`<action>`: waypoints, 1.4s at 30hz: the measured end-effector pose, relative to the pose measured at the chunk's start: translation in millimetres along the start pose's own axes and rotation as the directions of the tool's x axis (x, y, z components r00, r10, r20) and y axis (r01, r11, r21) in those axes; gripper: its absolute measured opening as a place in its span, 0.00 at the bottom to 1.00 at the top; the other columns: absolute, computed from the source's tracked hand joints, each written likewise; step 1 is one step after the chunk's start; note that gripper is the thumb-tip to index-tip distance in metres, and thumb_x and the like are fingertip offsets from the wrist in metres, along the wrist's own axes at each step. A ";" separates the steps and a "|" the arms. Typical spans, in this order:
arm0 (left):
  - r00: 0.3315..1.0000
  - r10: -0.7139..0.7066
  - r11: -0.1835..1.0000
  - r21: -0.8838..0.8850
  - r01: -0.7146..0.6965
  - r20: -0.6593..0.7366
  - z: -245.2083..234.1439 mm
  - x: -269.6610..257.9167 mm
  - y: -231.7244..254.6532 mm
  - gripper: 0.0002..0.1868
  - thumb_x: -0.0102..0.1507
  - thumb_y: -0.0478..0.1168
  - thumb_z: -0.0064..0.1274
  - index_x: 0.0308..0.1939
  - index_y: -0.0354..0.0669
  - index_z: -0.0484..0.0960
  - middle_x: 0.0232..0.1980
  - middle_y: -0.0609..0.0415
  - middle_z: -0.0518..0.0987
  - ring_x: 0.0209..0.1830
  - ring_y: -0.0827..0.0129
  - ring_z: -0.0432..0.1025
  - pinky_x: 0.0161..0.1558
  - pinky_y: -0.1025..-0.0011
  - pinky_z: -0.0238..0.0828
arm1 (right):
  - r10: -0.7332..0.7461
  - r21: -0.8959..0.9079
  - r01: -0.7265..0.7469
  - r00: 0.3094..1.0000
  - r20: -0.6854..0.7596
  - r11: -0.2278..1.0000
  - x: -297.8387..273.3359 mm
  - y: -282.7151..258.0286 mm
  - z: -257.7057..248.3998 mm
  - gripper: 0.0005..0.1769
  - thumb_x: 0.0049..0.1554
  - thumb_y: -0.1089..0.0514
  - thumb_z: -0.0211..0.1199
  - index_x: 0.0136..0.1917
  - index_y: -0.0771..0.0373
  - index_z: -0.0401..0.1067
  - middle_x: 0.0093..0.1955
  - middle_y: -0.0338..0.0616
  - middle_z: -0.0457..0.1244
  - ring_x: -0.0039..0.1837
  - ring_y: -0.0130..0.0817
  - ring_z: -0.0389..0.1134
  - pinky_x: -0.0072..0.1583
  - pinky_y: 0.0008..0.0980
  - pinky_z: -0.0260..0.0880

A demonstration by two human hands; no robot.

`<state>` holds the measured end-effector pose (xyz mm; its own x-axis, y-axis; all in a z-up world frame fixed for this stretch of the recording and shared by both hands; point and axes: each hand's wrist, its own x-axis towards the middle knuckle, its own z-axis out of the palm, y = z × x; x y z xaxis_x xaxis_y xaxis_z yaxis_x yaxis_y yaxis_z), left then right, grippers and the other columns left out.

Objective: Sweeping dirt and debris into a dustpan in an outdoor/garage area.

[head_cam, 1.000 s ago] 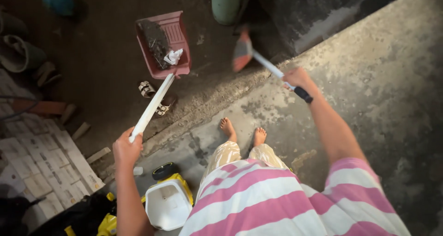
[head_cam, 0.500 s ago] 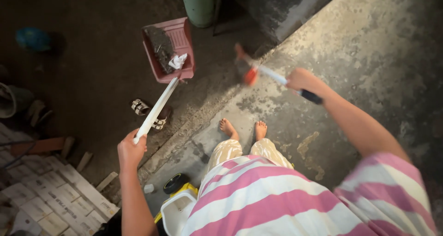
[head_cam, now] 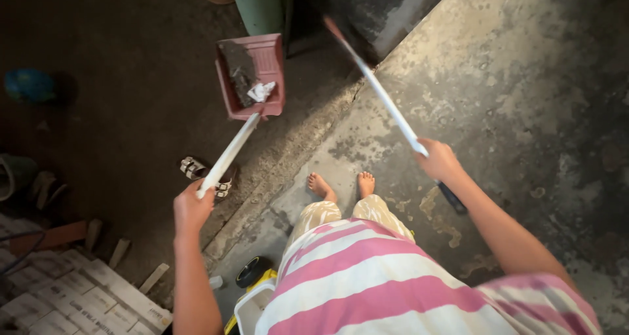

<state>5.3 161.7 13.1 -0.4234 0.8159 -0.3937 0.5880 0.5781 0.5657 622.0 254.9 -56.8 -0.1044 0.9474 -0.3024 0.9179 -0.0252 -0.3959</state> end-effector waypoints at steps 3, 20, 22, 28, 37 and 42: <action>1.000 0.006 0.999 -0.050 -0.005 0.017 4.9 8.0 8.2 0.21 0.62 0.43 0.57 0.56 0.36 0.83 0.29 0.42 0.83 0.24 0.63 0.79 0.31 0.65 0.75 | 0.287 -0.012 -0.289 0.942 0.171 0.957 -21.2 -18.6 -33.7 0.29 0.55 0.54 0.62 0.70 0.59 0.70 0.46 0.65 0.70 0.44 0.58 0.75 0.51 0.51 0.74; 0.999 0.034 0.999 -0.001 -0.034 -0.014 3.1 2.1 -16.4 0.22 0.61 0.43 0.57 0.56 0.38 0.84 0.28 0.42 0.83 0.24 0.61 0.80 0.35 0.64 0.76 | 0.096 0.534 -0.130 0.991 0.091 0.836 177.2 -62.3 82.0 0.21 0.56 0.60 0.63 0.63 0.63 0.74 0.34 0.53 0.68 0.34 0.35 0.66 0.36 0.36 0.65; 0.999 0.026 1.000 0.004 -0.026 -0.045 -4.1 -8.6 -25.9 0.21 0.61 0.43 0.57 0.56 0.38 0.84 0.28 0.42 0.83 0.25 0.60 0.80 0.35 0.63 0.76 | -0.095 0.187 0.105 0.994 -0.058 0.977 152.1 -84.0 78.6 0.24 0.56 0.61 0.64 0.65 0.65 0.73 0.34 0.55 0.67 0.35 0.35 0.66 0.38 0.34 0.66; 0.987 -0.063 0.997 -0.064 0.054 -0.146 -22.3 -21.5 -54.7 0.21 0.59 0.44 0.57 0.54 0.39 0.84 0.29 0.39 0.82 0.28 0.53 0.81 0.38 0.59 0.76 | 0.053 0.742 -0.504 0.841 0.539 0.442 125.4 -87.7 86.2 0.12 0.62 0.59 0.50 0.59 0.59 0.60 0.32 0.43 0.57 0.27 0.31 0.58 0.27 0.34 0.58; 0.940 -0.131 0.988 -0.114 0.100 -0.315 -54.9 -55.0 -73.4 0.22 0.59 0.44 0.57 0.55 0.39 0.84 0.38 0.35 0.83 0.38 0.45 0.80 0.44 0.55 0.75 | -0.170 0.580 -0.619 0.592 0.788 0.530 143.7 -118.1 111.1 0.16 0.66 0.52 0.53 0.57 0.69 0.61 0.34 0.44 0.61 0.28 0.29 0.59 0.28 0.30 0.59; 0.886 -0.107 0.993 -0.098 0.071 -0.452 -51.9 -87.0 -92.0 0.20 0.60 0.44 0.58 0.53 0.39 0.85 0.41 0.34 0.82 0.43 0.42 0.78 0.45 0.54 0.74 | -0.155 0.504 -0.283 0.733 0.662 0.816 129.4 -241.1 100.3 0.24 0.60 0.60 0.57 0.69 0.65 0.63 0.33 0.41 0.60 0.29 0.28 0.59 0.29 0.31 0.58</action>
<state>-47.7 37.2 32.9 -0.7495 0.6569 -0.0823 0.4864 0.6307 0.6046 348.9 351.6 -87.4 -0.4724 0.4873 -0.7344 0.5857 -0.4490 -0.6748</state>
